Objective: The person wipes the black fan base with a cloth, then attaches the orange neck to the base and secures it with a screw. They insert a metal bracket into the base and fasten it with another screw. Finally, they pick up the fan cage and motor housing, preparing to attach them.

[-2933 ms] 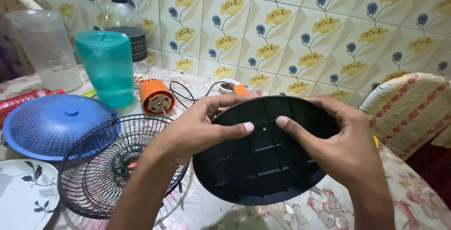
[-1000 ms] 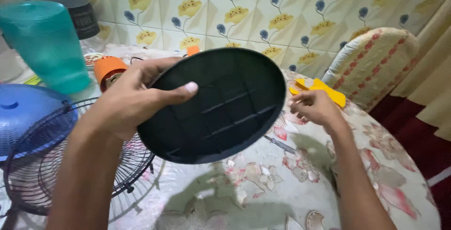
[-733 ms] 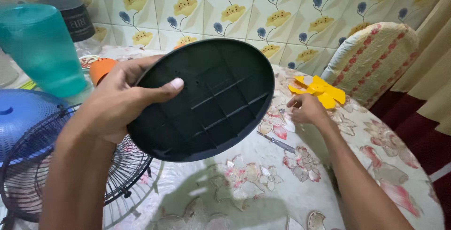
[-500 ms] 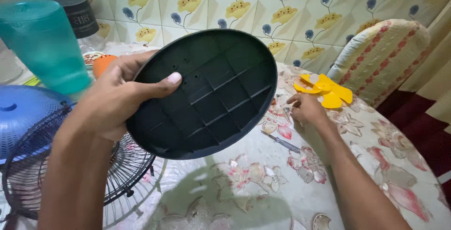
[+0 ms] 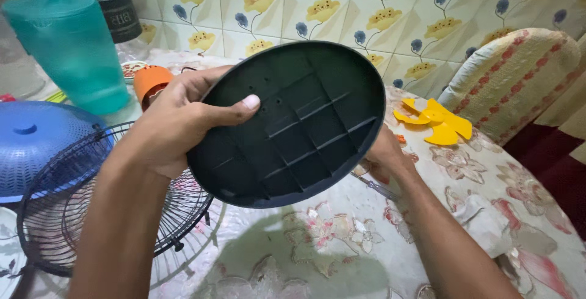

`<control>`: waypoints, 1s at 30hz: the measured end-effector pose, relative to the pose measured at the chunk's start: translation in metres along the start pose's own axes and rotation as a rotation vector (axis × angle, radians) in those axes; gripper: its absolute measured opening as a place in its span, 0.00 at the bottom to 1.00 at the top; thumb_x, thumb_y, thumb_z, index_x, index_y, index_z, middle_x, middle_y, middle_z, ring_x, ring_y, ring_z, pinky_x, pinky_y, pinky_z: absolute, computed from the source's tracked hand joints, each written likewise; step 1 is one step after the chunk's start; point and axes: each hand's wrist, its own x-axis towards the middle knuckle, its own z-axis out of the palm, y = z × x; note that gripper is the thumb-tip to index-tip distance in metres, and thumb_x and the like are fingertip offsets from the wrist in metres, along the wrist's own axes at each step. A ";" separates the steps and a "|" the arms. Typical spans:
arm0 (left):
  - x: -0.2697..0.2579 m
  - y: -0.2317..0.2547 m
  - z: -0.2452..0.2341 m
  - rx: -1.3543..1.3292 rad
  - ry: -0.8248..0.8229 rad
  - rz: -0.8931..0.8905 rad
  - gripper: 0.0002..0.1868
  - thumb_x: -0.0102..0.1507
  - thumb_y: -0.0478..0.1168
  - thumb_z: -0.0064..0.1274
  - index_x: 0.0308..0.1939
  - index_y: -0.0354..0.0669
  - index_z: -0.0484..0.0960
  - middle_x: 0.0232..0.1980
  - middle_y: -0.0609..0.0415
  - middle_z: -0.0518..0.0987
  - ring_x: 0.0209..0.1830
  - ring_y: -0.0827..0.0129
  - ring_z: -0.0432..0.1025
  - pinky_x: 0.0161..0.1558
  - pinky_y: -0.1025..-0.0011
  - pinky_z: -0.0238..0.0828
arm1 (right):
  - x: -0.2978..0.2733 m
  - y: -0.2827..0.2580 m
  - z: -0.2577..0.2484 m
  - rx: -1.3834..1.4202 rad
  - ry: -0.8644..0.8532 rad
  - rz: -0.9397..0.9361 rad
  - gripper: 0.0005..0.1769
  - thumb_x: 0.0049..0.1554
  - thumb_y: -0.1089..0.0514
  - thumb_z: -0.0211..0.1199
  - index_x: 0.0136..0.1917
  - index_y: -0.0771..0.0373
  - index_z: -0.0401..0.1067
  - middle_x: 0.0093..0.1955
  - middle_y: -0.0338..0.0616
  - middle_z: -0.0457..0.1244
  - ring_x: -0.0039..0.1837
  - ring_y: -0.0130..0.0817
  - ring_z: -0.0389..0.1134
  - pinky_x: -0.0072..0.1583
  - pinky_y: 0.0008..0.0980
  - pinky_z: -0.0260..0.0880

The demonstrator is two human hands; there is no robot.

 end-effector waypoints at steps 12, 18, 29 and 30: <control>-0.004 0.002 0.000 -0.006 -0.066 0.023 0.22 0.56 0.33 0.63 0.55 0.35 0.86 0.40 0.52 0.87 0.33 0.73 0.79 0.38 0.72 0.79 | 0.059 0.097 0.041 0.227 0.205 -0.355 0.40 0.53 0.50 0.69 0.75 0.64 0.61 0.72 0.55 0.62 0.71 0.43 0.63 0.70 0.40 0.63; -0.002 -0.004 0.000 -0.025 -0.090 0.054 0.19 0.56 0.34 0.65 0.51 0.36 0.87 0.39 0.53 0.86 0.33 0.73 0.78 0.39 0.72 0.79 | 0.040 0.083 0.029 0.261 0.246 -0.381 0.32 0.60 0.57 0.62 0.75 0.66 0.62 0.73 0.55 0.61 0.71 0.43 0.63 0.70 0.39 0.63; -0.003 -0.005 0.008 0.055 -0.121 0.092 0.19 0.56 0.36 0.64 0.51 0.36 0.87 0.39 0.53 0.86 0.35 0.72 0.78 0.41 0.72 0.79 | -0.013 -0.020 -0.076 0.727 0.281 -0.214 0.11 0.58 0.65 0.68 0.54 0.67 0.79 0.49 0.43 0.71 0.46 0.26 0.70 0.50 0.27 0.72; -0.003 -0.006 0.008 0.041 -0.159 0.122 0.19 0.57 0.37 0.64 0.51 0.34 0.87 0.40 0.52 0.86 0.36 0.72 0.78 0.42 0.72 0.79 | -0.026 -0.040 -0.095 0.718 0.339 -0.150 0.11 0.60 0.65 0.65 0.56 0.64 0.80 0.48 0.40 0.72 0.45 0.22 0.71 0.50 0.23 0.73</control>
